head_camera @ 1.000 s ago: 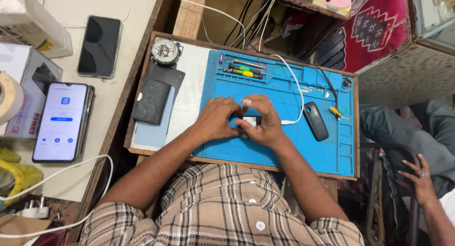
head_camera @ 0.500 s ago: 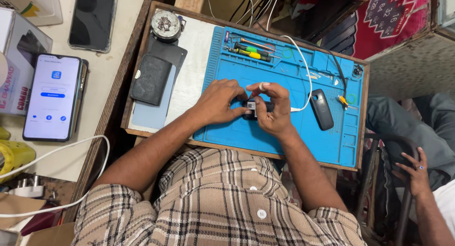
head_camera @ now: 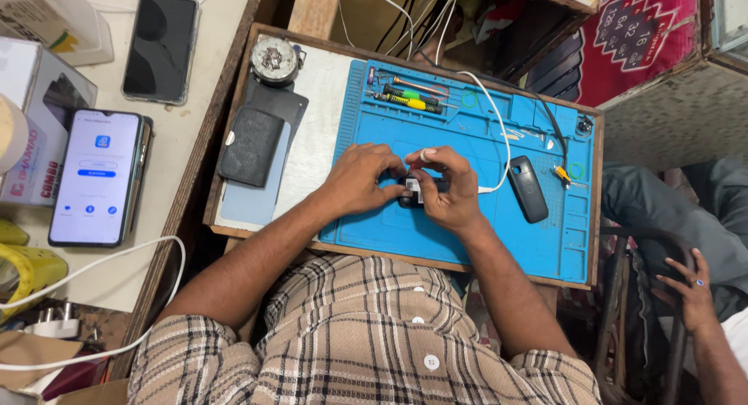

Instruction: The person disassembles a black feature phone on a blue work mat, using a red-handled screwdriver and tweezers to remove the back cover, battery, and internal components. They inspect the motherboard and connectors, then reassemble the phone and test the display.

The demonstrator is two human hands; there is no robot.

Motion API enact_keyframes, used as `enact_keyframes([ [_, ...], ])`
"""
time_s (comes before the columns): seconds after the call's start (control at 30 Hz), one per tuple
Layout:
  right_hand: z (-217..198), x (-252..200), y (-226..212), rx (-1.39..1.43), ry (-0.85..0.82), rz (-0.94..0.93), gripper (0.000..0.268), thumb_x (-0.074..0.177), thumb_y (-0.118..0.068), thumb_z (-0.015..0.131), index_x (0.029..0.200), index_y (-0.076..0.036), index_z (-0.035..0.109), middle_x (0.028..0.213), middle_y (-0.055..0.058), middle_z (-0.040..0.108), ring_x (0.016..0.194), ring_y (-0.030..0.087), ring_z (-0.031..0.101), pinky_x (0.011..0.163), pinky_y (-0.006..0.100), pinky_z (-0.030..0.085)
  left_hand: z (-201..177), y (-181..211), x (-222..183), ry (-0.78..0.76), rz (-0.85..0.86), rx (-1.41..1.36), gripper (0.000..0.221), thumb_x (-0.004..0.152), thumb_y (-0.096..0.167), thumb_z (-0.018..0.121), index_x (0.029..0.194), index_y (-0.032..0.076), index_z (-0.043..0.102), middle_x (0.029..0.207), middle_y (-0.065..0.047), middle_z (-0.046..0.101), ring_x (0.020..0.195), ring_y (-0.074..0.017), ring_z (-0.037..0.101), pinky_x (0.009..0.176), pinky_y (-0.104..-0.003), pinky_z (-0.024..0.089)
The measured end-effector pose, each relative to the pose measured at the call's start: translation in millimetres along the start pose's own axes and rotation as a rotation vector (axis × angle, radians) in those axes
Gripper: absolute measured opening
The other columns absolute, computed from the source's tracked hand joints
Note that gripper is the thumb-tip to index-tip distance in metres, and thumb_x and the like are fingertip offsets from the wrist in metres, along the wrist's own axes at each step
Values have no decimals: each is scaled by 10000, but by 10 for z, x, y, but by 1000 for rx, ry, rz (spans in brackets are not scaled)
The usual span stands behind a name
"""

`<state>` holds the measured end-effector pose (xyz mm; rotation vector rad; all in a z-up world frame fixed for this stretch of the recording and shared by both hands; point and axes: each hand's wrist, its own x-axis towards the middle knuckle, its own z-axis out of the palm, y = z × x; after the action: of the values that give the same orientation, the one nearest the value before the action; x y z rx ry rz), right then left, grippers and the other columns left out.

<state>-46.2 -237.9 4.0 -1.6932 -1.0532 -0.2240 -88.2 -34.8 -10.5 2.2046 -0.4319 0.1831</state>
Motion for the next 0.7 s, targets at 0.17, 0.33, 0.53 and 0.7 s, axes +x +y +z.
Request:
enact_keyframes([
  [0.17,3,-3,0,-149,55,-103,549,916,63,778,1321,-139,467,1059,132,633,918,206,672,811,319,575,-11,1,-1,-10,-12,-3,279,761,289,862,968,134,758,915,-39,701,912,-249,665,861,-450,477],
  [0.33,-21,1,-16,-52,-44,-59,557,966,58,697,1395,-114,387,1199,198,640,987,227,695,857,332,606,0,2,13,-7,-3,-18,278,769,295,866,957,127,748,912,-31,697,903,-237,665,854,-428,481],
  [0.53,-25,-10,-25,-65,-6,-51,568,991,86,661,1427,-136,373,1170,180,664,1014,240,722,882,353,639,7,-4,13,0,6,-12,287,759,298,868,950,125,741,903,-29,693,869,-234,658,835,-425,474],
  [0.7,-38,-50,17,-81,-17,-60,590,976,53,711,1415,-127,360,1141,187,657,1018,241,731,867,347,648,13,-4,12,-9,-11,-21,282,771,303,864,953,131,734,911,-21,691,842,-224,653,828,-415,477],
])
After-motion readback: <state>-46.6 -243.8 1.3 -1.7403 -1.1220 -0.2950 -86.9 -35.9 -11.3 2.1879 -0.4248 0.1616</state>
